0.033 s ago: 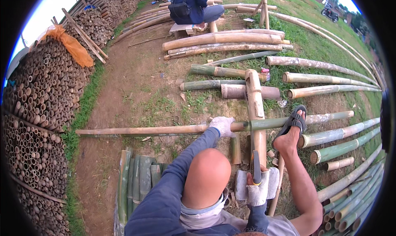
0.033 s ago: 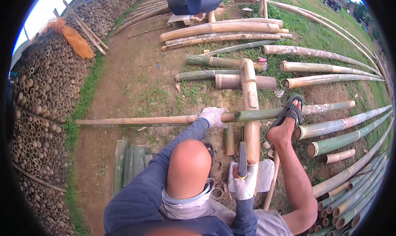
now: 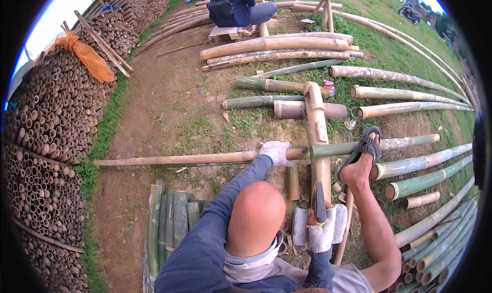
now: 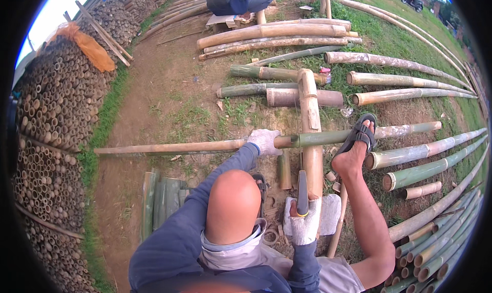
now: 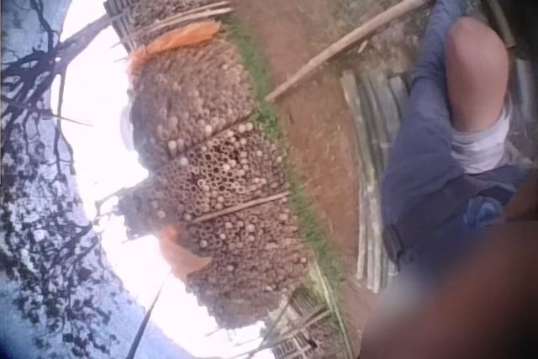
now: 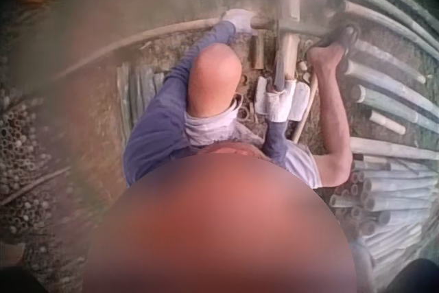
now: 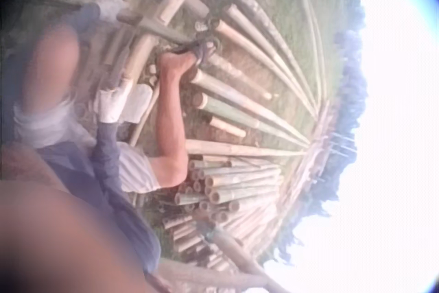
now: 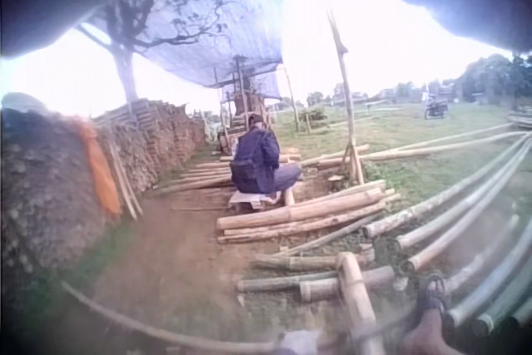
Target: The person sits on the ground and uses a hand saw to cut green bamboo poles into shorter sections. They repeatedly position each pole on a wooden support, saw through it, and set the cut pieces aside.
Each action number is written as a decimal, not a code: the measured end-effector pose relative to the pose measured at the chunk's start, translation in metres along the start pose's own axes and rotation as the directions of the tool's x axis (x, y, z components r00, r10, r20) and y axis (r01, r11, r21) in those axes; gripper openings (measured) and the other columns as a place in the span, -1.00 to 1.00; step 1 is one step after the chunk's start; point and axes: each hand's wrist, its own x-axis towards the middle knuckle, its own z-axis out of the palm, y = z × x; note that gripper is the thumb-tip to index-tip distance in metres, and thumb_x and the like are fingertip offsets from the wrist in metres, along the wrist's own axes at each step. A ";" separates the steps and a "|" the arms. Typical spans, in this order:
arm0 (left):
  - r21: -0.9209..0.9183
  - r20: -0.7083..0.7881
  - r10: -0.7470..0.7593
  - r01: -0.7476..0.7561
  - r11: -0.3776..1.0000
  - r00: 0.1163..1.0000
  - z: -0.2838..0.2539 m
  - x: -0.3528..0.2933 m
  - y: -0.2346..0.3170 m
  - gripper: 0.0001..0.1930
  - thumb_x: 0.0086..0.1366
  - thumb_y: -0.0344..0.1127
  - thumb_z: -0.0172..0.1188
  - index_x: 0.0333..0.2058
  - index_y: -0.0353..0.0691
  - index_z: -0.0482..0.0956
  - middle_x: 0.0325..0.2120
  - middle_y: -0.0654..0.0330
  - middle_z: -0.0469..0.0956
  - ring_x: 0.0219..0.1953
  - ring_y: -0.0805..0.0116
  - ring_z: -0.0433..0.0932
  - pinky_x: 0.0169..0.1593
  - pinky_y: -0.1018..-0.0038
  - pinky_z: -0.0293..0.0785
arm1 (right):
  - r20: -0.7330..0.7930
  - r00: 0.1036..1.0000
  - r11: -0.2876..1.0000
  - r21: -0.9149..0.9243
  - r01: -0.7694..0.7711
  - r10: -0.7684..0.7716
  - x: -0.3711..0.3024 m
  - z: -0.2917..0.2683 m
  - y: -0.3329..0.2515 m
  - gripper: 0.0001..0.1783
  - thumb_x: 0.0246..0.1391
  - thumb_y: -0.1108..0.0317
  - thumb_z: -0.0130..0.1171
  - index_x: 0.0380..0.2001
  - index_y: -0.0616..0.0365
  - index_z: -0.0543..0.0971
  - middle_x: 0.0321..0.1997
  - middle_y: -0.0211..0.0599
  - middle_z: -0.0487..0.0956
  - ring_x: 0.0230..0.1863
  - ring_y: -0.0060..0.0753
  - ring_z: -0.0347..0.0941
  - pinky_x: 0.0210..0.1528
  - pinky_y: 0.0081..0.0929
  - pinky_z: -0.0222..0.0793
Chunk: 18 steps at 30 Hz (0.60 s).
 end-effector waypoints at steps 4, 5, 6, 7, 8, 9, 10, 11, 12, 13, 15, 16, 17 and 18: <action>0.025 0.024 -0.014 0.014 1.000 1.000 0.003 0.008 -0.004 -0.29 0.04 0.27 0.52 0.08 -0.05 0.70 -0.04 -0.02 0.79 0.05 -0.09 0.77 0.15 0.01 0.67 | -0.025 0.999 0.999 -0.043 0.024 -0.025 0.007 0.006 -0.012 -0.53 0.33 0.50 0.35 0.25 0.23 0.49 0.03 -0.29 0.54 0.02 -0.44 0.47 0.14 -0.40 0.46; 0.039 0.059 -0.048 0.045 0.998 0.997 0.003 0.011 -0.004 -0.30 0.06 0.27 0.50 0.08 -0.03 0.71 -0.03 0.01 0.80 0.05 -0.05 0.78 0.15 0.02 0.67 | -0.016 1.000 1.000 -0.028 -0.008 0.008 0.008 0.007 -0.015 -0.52 0.32 0.51 0.35 0.26 0.24 0.50 0.04 -0.29 0.54 0.02 -0.45 0.47 0.14 -0.41 0.46; 0.045 0.049 -0.026 0.024 0.999 0.998 0.001 0.018 -0.006 -0.31 0.08 0.28 0.50 0.08 -0.02 0.72 -0.02 0.01 0.80 0.05 -0.05 0.78 0.16 0.03 0.68 | -0.017 0.996 0.993 -0.085 0.084 -0.086 0.010 0.009 -0.017 -0.50 0.31 0.52 0.35 0.28 0.24 0.49 0.03 -0.29 0.54 0.03 -0.47 0.46 0.14 -0.42 0.46; 0.055 0.029 -0.013 0.012 0.998 0.999 -0.001 0.022 -0.007 -0.32 0.09 0.28 0.49 0.09 0.00 0.72 -0.02 0.02 0.80 0.05 -0.04 0.78 0.16 0.04 0.68 | -0.004 0.987 0.977 -0.142 0.157 -0.159 0.011 0.010 -0.020 -0.47 0.31 0.53 0.35 0.30 0.25 0.48 0.03 -0.30 0.53 0.03 -0.49 0.45 0.14 -0.44 0.45; 0.061 0.040 -0.011 0.008 0.998 0.999 -0.002 0.024 -0.006 -0.32 0.10 0.28 0.50 0.09 0.00 0.73 -0.01 0.02 0.80 0.05 -0.03 0.78 0.16 0.05 0.68 | 0.037 0.991 0.947 -0.293 0.130 -0.125 0.011 0.010 -0.022 -0.43 0.30 0.57 0.35 0.34 0.25 0.47 0.03 -0.31 0.53 0.02 -0.52 0.45 0.14 -0.46 0.45; 0.064 0.043 -0.017 0.014 0.998 0.999 -0.003 0.023 -0.006 -0.33 0.10 0.28 0.50 0.09 0.01 0.73 -0.01 0.02 0.80 0.05 -0.03 0.78 0.16 0.06 0.68 | 0.042 0.993 0.964 -0.238 0.114 -0.107 0.010 0.010 -0.023 -0.43 0.29 0.57 0.35 0.33 0.25 0.47 0.03 -0.31 0.53 0.01 -0.51 0.45 0.14 -0.47 0.45; 0.074 0.055 -0.034 0.030 0.997 0.998 -0.006 0.024 -0.005 -0.33 0.11 0.28 0.50 0.10 0.01 0.73 -0.01 0.02 0.80 0.06 -0.02 0.79 0.17 0.06 0.68 | 0.041 0.996 0.978 -0.191 0.084 -0.077 0.009 0.008 -0.024 -0.44 0.28 0.57 0.36 0.32 0.24 0.47 0.03 -0.31 0.53 0.01 -0.50 0.46 0.13 -0.48 0.45; 0.067 0.062 -0.034 0.030 0.997 0.997 -0.008 0.023 -0.004 -0.32 0.12 0.27 0.51 0.12 0.02 0.72 0.00 0.02 0.80 0.07 -0.02 0.78 0.18 0.06 0.67 | 0.043 0.996 0.986 -0.145 0.078 -0.073 0.007 0.007 -0.024 -0.44 0.28 0.57 0.36 0.31 0.24 0.48 0.03 -0.31 0.53 0.00 -0.49 0.47 0.12 -0.49 0.45; 0.065 0.084 -0.042 0.037 0.997 0.996 -0.010 0.022 -0.003 -0.31 0.12 0.27 0.52 0.15 0.03 0.71 0.01 0.03 0.79 0.09 -0.02 0.77 0.19 0.06 0.66 | 0.047 0.996 0.986 -0.143 0.086 -0.080 0.004 0.004 -0.024 -0.44 0.24 0.58 0.40 0.27 0.23 0.48 0.03 -0.32 0.54 -0.04 -0.45 0.49 0.07 -0.52 0.46; 0.065 0.107 -0.051 0.044 0.997 0.993 -0.012 0.022 -0.002 -0.30 0.13 0.26 0.53 0.18 0.03 0.70 0.02 0.03 0.79 0.10 -0.03 0.76 0.21 0.06 0.65 | 0.059 0.995 0.975 -0.199 0.094 -0.084 0.000 0.000 -0.024 -0.52 0.30 0.54 0.36 0.24 0.20 0.49 0.01 -0.33 0.54 -0.05 -0.46 0.50 0.05 -0.53 0.47; 0.042 0.140 -0.050 0.045 0.998 0.989 -0.017 0.024 -0.001 -0.27 0.14 0.25 0.54 0.22 0.04 0.69 0.06 0.02 0.77 0.14 -0.02 0.74 0.24 0.06 0.63 | 0.095 0.983 0.938 -0.298 0.177 -0.155 -0.010 -0.008 -0.023 -0.67 0.42 0.47 0.29 0.17 0.14 0.50 -0.04 -0.36 0.53 -0.07 -0.48 0.52 0.00 -0.53 0.51; 0.036 0.147 -0.049 0.044 0.998 0.988 -0.018 0.025 -0.001 -0.27 0.14 0.25 0.54 0.23 0.04 0.69 0.07 0.02 0.77 0.15 -0.02 0.74 0.25 0.06 0.62 | 0.072 0.996 0.976 -0.206 0.069 -0.055 -0.018 -0.013 -0.024 -0.78 0.48 0.36 0.23 0.10 0.04 0.51 -0.08 -0.44 0.50 -0.10 -0.53 0.51 -0.05 -0.55 0.52; 0.037 0.159 -0.051 0.046 0.998 0.986 -0.019 0.026 -0.002 -0.26 0.14 0.25 0.53 0.24 0.05 0.68 0.08 0.02 0.77 0.16 -0.02 0.73 0.25 0.06 0.62 | 0.057 0.997 0.993 -0.108 -0.043 0.049 -0.027 -0.018 -0.025 -0.87 0.54 0.24 0.17 0.04 -0.06 0.51 -0.12 -0.51 0.48 -0.13 -0.59 0.50 -0.10 -0.57 0.53; 0.045 0.181 -0.055 0.047 0.998 0.982 -0.020 0.028 -0.002 -0.26 0.15 0.25 0.53 0.24 0.05 0.69 0.10 0.03 0.76 0.18 -0.02 0.72 0.27 0.07 0.61 | 0.042 0.986 0.986 0.013 -0.163 0.163 -0.035 -0.022 -0.028 -0.88 0.60 0.12 0.10 -0.03 -0.16 0.52 -0.16 -0.59 0.46 -0.16 -0.64 0.50 -0.15 -0.59 0.54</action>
